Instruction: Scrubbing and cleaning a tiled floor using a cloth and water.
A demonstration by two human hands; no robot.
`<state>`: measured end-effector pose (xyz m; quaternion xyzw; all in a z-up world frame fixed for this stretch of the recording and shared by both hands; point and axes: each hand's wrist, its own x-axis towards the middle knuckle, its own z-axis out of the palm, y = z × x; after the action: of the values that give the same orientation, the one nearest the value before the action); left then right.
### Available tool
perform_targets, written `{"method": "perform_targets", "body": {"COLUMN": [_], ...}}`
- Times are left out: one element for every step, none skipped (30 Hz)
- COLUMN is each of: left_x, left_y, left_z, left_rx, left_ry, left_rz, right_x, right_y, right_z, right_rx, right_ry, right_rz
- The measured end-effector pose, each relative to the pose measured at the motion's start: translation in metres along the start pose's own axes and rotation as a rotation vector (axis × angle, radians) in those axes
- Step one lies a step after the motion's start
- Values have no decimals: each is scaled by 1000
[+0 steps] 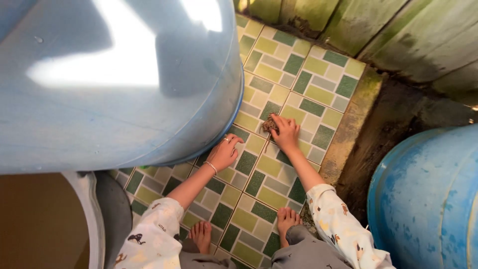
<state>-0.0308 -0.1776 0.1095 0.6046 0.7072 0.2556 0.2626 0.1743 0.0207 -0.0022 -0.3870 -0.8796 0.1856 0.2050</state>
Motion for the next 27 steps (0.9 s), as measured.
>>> {"method": "perform_targets", "body": {"left_x": [7,10,14,17,20,24,27,29,32,36,40,39,41,40,38,39,40,41,45,47,49,50,52,57,53,50,48], "left_y": [1,1,1,3,3,6,8,11,14,16,17,18,21,21,22,24,27,32,29,25,22,18,15,14,28,42,57], "left_z": [4,6,7,11,14,19,20,21,22,22,24,26,28,28,28,27,26,27,36,46,56,68,81,95,89,82,76], "left_rx": [-2,1,3,9,-58,-129,-128,-153,-178,-176,-170,-166,-166,-159,-152,-148,-167,-188,-186,-204,-223,-226,-295,-367,-374,-348,-321], "left_ry": [-4,14,32,26,24,24,19,12,4,-8,14,36,25,19,14,-4,-38,-71,-90,-88,-88,-99,-24,56,49,-28,-105], "left_rz": [22,28,34,48,31,15,30,43,56,77,100,117,131,138,145,158,146,134,150,135,120,125,134,143,148,108,68], "right_x": [-1,-2,-3,-5,-7,-9,-14,-20,-25,-29,-33,-41,-42,-46,-50,-52,-55,-59,-64,-72,-79,-89,-99,-108,-121,-132,-143], "right_y": [-6,-15,-24,-34,-44,-52,-58,-65,-71,-67,-63,-60,-58,-60,-61,-64,-65,-65,-68,-73,-77,-83,-87,-89,-92,-95,-97], "right_z": [-6,-9,-11,-11,-10,-11,-4,2,8,20,32,45,42,43,44,39,34,28,22,17,13,1,-11,-26,-40,-54,-69], "right_rx": [-13,-25,-38,-39,-59,-84,-90,-76,-62,-70,-100,-126,-131,-147,-163,-161,-151,-145,-147,-134,-121,-122,-217,-315,-320,-290,-261], "right_ry": [16,-7,-30,-17,-67,-118,-106,-113,-119,-103,-167,-238,-229,-263,-299,-288,-271,-253,-243,-250,-256,-256,-391,-527,-528,-547,-565], "right_rz": [10,-1,-11,-2,-6,-11,-2,-40,-77,-61,-61,-64,-49,-45,-41,-20,-53,-85,-63,-32,0,13,34,52,62,50,39]}}
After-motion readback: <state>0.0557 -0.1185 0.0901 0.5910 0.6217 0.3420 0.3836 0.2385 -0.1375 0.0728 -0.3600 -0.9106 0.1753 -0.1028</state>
